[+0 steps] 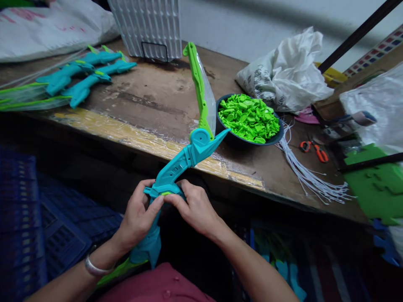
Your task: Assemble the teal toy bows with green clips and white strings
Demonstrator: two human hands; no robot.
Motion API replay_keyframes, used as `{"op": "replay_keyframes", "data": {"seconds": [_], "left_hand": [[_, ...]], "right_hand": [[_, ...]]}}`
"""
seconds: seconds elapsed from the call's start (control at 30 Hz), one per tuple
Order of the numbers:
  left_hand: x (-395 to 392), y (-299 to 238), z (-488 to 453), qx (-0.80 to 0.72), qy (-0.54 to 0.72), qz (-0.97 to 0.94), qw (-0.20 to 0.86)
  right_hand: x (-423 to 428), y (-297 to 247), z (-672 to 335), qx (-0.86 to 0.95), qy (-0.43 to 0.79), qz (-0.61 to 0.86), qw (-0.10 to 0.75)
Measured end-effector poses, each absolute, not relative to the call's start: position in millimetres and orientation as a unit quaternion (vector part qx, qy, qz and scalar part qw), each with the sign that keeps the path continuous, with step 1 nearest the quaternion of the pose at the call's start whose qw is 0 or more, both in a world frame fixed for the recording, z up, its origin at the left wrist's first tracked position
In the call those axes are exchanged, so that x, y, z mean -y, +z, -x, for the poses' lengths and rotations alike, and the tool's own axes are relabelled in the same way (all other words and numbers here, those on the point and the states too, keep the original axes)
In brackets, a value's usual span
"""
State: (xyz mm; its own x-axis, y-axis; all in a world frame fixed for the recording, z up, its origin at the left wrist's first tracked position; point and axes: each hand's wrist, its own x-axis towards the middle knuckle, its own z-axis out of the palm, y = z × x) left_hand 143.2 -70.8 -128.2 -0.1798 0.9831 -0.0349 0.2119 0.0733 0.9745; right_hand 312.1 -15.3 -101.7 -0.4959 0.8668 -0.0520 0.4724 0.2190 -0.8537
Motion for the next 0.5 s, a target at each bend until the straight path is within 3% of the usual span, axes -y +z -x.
{"op": "replay_keyframes", "data": {"seconds": [0.2,0.37,0.43,0.5], "left_hand": [[64.4,-128.3,-138.3,-0.584,0.468,-0.479,0.458],[64.3,-108.1,-134.0,-0.578,0.435,-0.449,0.524],[63.0,-101.5,-129.6,-0.581,0.41,-0.432,0.554],[62.2,-99.8,-124.2,-0.582,0.38,-0.415,0.587]], "right_hand": [[25.6,-107.9,-308.6,0.734,0.414,0.484,0.237],[28.3,-102.2,-339.4,0.704,0.49,0.446,0.255],[15.9,-104.1,-373.8,0.704,0.397,0.532,0.253],[-2.7,-105.6,-421.1,0.664,0.221,0.667,0.258]]}}
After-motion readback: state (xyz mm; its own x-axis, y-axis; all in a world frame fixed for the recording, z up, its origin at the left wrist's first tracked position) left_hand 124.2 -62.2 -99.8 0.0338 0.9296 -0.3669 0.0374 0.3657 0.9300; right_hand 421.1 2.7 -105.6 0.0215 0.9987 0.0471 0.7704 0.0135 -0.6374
